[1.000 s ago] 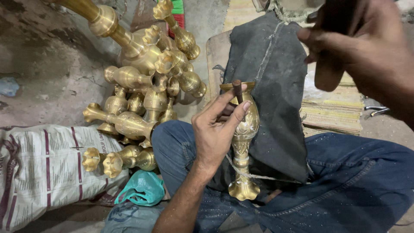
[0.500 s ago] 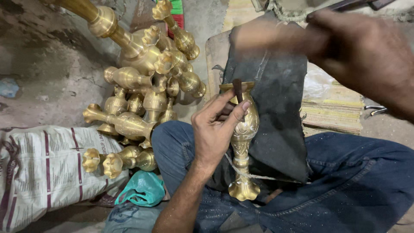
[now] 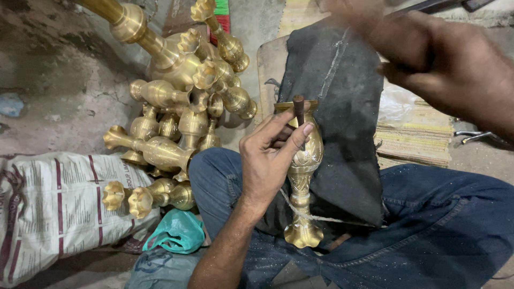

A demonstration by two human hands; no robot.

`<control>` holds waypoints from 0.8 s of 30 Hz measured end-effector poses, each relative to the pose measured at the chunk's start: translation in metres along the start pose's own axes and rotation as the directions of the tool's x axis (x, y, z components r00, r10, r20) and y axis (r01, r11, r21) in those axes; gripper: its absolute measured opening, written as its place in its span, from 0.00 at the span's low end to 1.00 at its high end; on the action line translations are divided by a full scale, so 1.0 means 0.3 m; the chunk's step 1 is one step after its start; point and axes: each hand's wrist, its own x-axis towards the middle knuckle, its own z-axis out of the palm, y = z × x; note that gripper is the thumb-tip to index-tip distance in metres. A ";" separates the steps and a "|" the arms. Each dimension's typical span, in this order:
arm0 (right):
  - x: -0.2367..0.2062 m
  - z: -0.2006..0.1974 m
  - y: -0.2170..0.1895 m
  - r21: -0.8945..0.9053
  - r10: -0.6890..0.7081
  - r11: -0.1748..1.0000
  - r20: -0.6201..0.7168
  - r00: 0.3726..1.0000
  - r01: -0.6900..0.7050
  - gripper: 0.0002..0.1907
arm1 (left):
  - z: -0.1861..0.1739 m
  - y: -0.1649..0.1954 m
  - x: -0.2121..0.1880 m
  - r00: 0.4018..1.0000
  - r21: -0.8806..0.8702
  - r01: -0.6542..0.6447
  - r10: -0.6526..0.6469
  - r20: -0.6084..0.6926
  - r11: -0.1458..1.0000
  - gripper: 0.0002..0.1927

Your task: The person sits cross-legged on the floor holding a brass vase between their legs. They hold a chisel against the vase surface and strike it with a wooden mallet, working the engraved pattern around the vase, repositioning the chisel and rotating the vase as they go.

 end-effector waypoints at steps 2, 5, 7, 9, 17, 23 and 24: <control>-0.001 -0.001 -0.005 -0.014 -0.029 0.999 -0.008 1.000 0.029 0.24 | -0.002 -0.002 -0.003 1.000 0.060 -0.026 0.026 -0.013 0.998 0.18; -0.001 -0.004 -0.009 -0.284 -0.021 0.958 0.081 0.997 0.043 0.24 | -0.005 -0.003 0.001 0.999 0.023 -0.040 0.040 -0.003 0.999 0.19; -0.002 -0.007 -0.012 0.121 -0.012 0.992 -0.099 0.995 0.024 0.24 | -0.002 -0.003 0.006 1.000 0.012 -0.029 0.029 0.006 1.000 0.19; -0.005 -0.008 -0.016 -0.329 0.047 0.944 0.164 0.985 0.009 0.26 | -0.002 -0.002 0.010 1.000 0.059 -0.026 0.026 -0.002 0.998 0.19; -0.010 0.011 0.007 -0.321 -0.050 0.944 0.091 0.995 0.077 0.17 | -0.008 0.000 0.015 1.000 -0.025 0.006 -0.006 0.024 1.000 0.20; -0.002 0.004 0.027 -0.233 0.026 0.972 -0.050 0.998 -0.037 0.21 | 0.011 -0.022 0.008 0.997 -0.012 -0.045 0.044 -0.067 0.999 0.18; -0.001 -0.003 0.021 -0.256 0.024 0.966 -0.048 0.999 -0.036 0.20 | 0.012 -0.023 0.001 0.991 0.124 -0.102 0.112 -0.077 0.987 0.18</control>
